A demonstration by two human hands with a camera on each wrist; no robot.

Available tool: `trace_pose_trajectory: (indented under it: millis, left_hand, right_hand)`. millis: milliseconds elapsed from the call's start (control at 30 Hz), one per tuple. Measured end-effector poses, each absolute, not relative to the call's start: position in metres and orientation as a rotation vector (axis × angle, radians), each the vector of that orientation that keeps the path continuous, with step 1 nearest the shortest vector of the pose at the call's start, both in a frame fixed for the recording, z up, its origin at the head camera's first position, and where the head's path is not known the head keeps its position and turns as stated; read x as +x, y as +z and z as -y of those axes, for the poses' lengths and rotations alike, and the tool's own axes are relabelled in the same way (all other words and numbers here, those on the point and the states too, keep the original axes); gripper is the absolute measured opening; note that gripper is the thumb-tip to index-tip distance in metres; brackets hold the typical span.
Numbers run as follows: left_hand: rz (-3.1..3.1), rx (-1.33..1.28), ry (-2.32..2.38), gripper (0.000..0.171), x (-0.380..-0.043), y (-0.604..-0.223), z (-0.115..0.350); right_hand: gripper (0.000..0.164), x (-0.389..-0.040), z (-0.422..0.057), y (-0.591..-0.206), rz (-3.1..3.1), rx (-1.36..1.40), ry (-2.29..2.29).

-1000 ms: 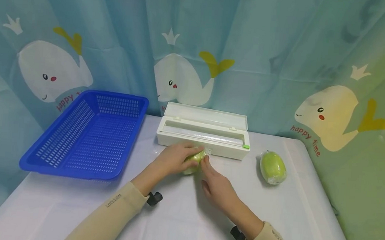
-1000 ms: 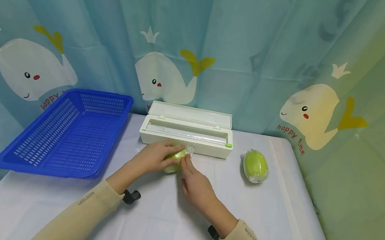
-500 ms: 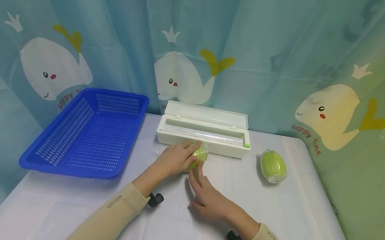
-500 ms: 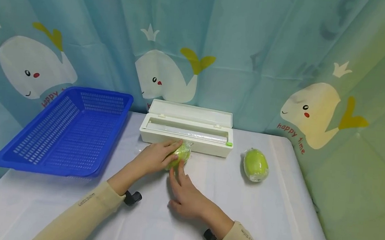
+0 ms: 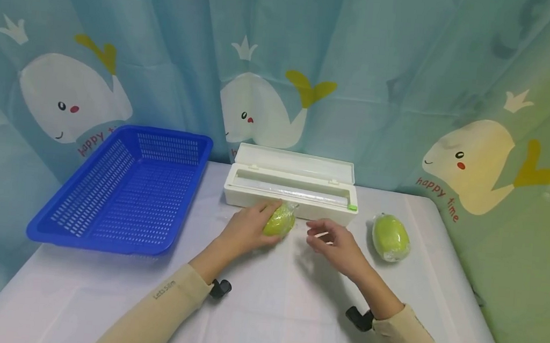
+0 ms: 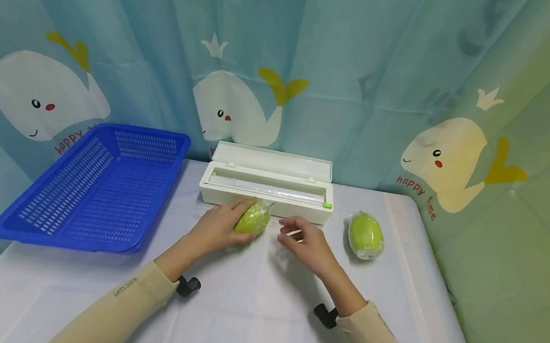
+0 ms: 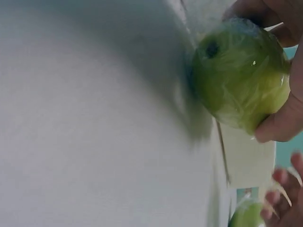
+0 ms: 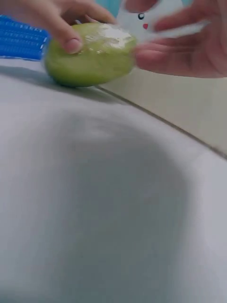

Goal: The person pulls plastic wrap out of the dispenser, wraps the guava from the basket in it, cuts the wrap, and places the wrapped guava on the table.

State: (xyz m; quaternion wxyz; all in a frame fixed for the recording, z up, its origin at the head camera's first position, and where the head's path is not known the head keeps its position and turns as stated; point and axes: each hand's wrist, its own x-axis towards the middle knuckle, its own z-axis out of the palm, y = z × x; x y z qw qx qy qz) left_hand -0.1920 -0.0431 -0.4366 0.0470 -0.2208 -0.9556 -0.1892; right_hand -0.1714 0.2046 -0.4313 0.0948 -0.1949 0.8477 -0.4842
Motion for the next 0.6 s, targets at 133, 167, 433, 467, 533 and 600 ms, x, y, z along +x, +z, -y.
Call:
trace_pose_trajectory:
  millis: [133, 167, 433, 467, 533, 600]
  left_hand:
    - [2.915, -0.691, -0.630, 0.080, -0.192, -0.439, 0.043]
    - [2.915, -0.705, -0.644, 0.080, -0.191, -0.439, 0.042]
    - [2.876, -0.852, -0.700, 0.077, -0.185, -0.441, 0.039]
    - [2.878, -0.849, -0.706, 0.077, -0.184, -0.441, 0.039]
    - [2.885, -0.840, -0.703, 0.075, -0.182, -0.441, 0.039]
    - [2.881, -0.840, -0.694, 0.076, -0.182, -0.442, 0.039]
  right_hand:
    - [0.053, -0.192, -0.195, -0.433, -2.391, -0.301, -1.708]
    - [0.054, -0.196, -0.192, -0.434, -2.355, -0.279, -1.740]
    - [0.022, -0.214, -0.173, -0.445, -2.204, -0.090, -1.865]
    - [0.018, -0.214, -0.172, -0.446, -2.177, -0.069, -1.886]
    - [0.014, -0.215, -0.172, -0.448, -2.116, -0.042, -1.914]
    - [0.017, -0.214, -0.174, -0.449, -2.059, -0.042, -1.910]
